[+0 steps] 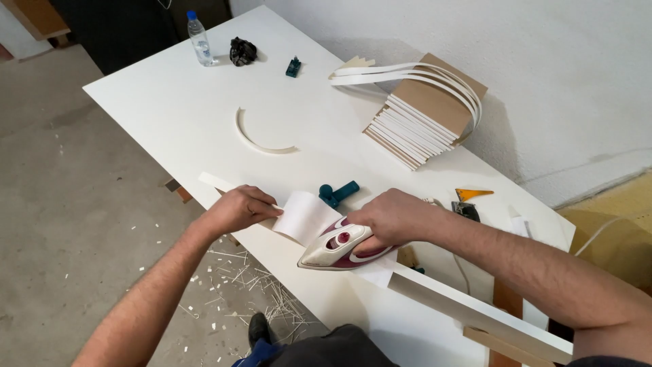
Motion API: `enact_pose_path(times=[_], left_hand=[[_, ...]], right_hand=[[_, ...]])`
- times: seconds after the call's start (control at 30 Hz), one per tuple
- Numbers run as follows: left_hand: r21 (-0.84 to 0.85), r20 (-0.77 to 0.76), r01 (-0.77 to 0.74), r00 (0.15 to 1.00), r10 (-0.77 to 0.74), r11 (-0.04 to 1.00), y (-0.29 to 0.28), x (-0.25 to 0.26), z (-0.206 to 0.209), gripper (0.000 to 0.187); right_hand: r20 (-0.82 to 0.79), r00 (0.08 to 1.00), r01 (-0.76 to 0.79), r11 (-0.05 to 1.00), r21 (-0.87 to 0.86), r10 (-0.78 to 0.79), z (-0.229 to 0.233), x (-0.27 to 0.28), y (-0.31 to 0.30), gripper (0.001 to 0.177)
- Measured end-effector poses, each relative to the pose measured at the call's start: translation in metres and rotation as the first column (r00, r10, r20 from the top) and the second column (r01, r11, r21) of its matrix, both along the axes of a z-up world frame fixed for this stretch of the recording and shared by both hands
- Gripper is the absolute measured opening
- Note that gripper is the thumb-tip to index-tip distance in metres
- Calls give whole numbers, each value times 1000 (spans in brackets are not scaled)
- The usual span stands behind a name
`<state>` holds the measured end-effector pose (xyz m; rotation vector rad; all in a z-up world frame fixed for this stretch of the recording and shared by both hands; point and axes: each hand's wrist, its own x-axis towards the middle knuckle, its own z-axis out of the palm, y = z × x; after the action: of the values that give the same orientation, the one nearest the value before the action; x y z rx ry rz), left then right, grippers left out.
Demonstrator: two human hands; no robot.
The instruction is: The person uses a household iron to apply white edge banding to the edge of a wooden board. They then use a clamp to secure the board and sand the edge with a sanding block and a hand plane.
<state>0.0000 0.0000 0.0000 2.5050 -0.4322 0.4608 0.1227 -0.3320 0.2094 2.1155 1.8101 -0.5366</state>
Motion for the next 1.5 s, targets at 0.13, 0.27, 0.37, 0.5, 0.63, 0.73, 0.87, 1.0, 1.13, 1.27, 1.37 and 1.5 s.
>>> enact_pose_path(times=[0.13, 0.27, 0.37, 0.5, 0.63, 0.73, 0.87, 1.0, 1.13, 1.27, 1.37, 1.5], left_hand=[[4, 48, -4, 999, 4, 1000, 2, -3, 7, 11], [5, 57, -12, 998, 12, 1000, 13, -6, 9, 11], [41, 75, -36, 997, 33, 999, 30, -12, 14, 11], [83, 38, -77, 997, 74, 994, 57, -15, 15, 11], [43, 29, -80, 996, 79, 996, 70, -16, 19, 12], [25, -29, -96, 995, 97, 995, 70, -16, 17, 11], [23, -18, -70, 997, 71, 997, 70, -13, 18, 10], [2, 23, -48, 999, 48, 999, 69, -14, 19, 9], [-19, 34, -30, 999, 31, 999, 70, -13, 19, 9], [-9, 80, -32, 996, 33, 999, 74, -16, 15, 10], [-11, 83, -41, 996, 42, 999, 70, -17, 17, 11], [-7, 90, -125, 988, 125, 992, 71, -22, 5, 13]], right_hand=[[8, 1000, -2, 999, -39, 3, 9, -3, 19, 44], [-40, 999, 26, 999, -40, -27, 25, -14, 25, 40], [-50, 998, 42, 998, -41, -45, 29, -18, 32, 43], [-42, 998, 50, 998, -42, -51, 29, -19, 37, 39], [-56, 997, 55, 998, -32, -57, 25, -16, 49, 41], [-79, 995, 55, 998, -8, -55, 22, -15, 59, 33], [-53, 997, 59, 998, -13, -60, 21, -14, 71, 38], [-59, 995, 76, 997, -10, -77, 18, -14, 78, 36], [-60, 996, 73, 997, -5, -73, 16, -13, 77, 38], [-76, 994, 73, 997, -15, -74, 25, -16, 78, 41], [-74, 995, 59, 998, -12, -59, 24, -16, 65, 44], [-59, 998, 26, 1000, 5, -25, 25, -17, 55, 45]])
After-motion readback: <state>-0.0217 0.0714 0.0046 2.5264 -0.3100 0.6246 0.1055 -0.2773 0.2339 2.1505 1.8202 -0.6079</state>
